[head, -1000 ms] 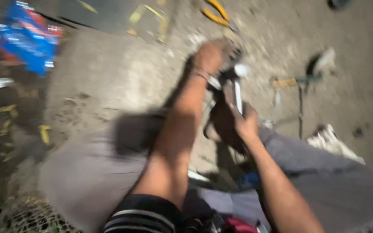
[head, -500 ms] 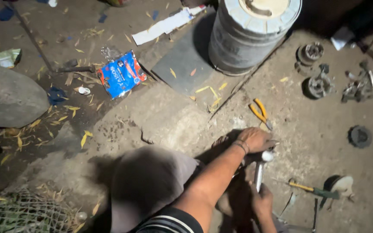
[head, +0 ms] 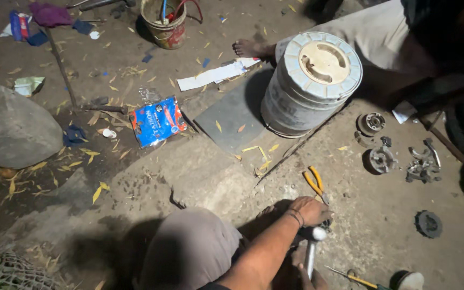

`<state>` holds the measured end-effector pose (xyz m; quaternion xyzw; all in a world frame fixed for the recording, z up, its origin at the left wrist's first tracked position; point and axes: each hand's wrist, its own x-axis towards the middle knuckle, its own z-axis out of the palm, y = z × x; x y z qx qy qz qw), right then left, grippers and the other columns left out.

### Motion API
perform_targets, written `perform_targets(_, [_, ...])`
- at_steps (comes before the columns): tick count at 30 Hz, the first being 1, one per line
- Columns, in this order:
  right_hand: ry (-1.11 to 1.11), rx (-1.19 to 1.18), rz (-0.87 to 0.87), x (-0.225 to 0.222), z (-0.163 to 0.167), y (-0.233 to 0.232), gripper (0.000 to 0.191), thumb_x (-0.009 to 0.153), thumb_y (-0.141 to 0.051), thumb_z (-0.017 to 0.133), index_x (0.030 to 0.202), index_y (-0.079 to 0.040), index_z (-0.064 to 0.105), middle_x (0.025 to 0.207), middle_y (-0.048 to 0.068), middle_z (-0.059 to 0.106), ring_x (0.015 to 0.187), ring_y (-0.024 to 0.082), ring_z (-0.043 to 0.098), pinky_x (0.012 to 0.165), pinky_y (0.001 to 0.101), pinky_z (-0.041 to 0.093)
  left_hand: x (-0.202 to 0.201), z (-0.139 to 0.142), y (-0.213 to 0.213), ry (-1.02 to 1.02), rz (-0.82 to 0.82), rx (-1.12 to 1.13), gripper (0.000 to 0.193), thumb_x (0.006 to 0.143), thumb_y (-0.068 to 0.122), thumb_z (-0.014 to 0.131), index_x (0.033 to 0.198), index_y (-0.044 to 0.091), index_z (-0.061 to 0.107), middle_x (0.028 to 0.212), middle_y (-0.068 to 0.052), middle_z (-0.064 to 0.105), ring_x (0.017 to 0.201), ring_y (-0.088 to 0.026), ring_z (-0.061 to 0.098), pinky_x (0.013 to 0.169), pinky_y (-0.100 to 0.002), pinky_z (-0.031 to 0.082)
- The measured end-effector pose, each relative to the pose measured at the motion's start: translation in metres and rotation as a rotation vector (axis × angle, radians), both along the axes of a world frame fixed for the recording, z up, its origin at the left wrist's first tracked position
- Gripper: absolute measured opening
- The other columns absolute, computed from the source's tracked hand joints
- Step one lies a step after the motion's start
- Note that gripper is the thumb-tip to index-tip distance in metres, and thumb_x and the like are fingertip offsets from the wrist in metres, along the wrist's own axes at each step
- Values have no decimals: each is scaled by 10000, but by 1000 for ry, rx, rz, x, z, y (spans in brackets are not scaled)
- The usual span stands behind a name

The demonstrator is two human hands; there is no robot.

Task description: The person sits on the ground and works on a motorcycle brake hub assembly. They hammer the hub to drive out components, fit a brake shoe into the hub by hand, and use a wrench to tighten a bolt on the assembly.

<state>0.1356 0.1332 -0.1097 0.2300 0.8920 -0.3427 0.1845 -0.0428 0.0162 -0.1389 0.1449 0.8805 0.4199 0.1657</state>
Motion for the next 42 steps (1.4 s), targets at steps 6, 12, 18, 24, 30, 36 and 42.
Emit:
perform_targets(6, [-28,-4,-143,-1,-3,1,543,847,-430,790,1082,59,774,812,240,800,789,293,786,780,385,589,0,-2,2,1,-16,41,435,947,553,533,1092,222,775,1026,-131,763,970,-364,721,888,-505,557])
perform_targets(12, [133,-148,-70,7,-7,5,419,919,-344,754,1038,57,781,776,180,724,740,192,603,727,365,518,1,-15,12,-4,-77,-29,477,979,594,521,1067,200,775,1027,-130,777,988,-347,738,898,-489,571])
perform_targets(18, [104,-77,-191,0,-10,1,460,825,-355,819,988,75,796,765,201,772,751,220,669,770,368,539,0,-13,7,4,-39,56,456,919,575,549,992,191,783,1007,-134,764,967,-374,714,867,-520,551])
perform_targets(24, [14,-28,-171,4,-16,3,495,814,-377,821,995,83,797,739,198,776,705,232,751,756,355,564,4,-21,7,-69,34,148,510,886,616,606,978,141,764,960,-163,753,941,-390,714,851,-504,558])
perform_targets(30, [-99,-447,-477,6,-17,7,436,877,-324,757,952,105,733,652,146,626,522,255,559,487,389,411,0,-31,10,-43,57,212,577,866,639,625,854,77,755,882,-191,727,888,-384,715,818,-482,560])
perform_targets(36, [-22,-331,-465,5,-14,1,344,889,-253,762,928,88,739,635,127,638,506,198,563,468,335,435,3,-29,9,13,55,203,565,906,632,594,848,99,773,877,-174,738,868,-374,715,804,-473,552])
perform_targets(42, [-120,-483,-538,2,2,-3,337,888,-285,736,951,44,697,614,106,578,451,220,506,411,373,365,1,-24,7,-37,84,292,539,894,615,578,913,120,789,908,-162,752,887,-373,719,838,-464,563])
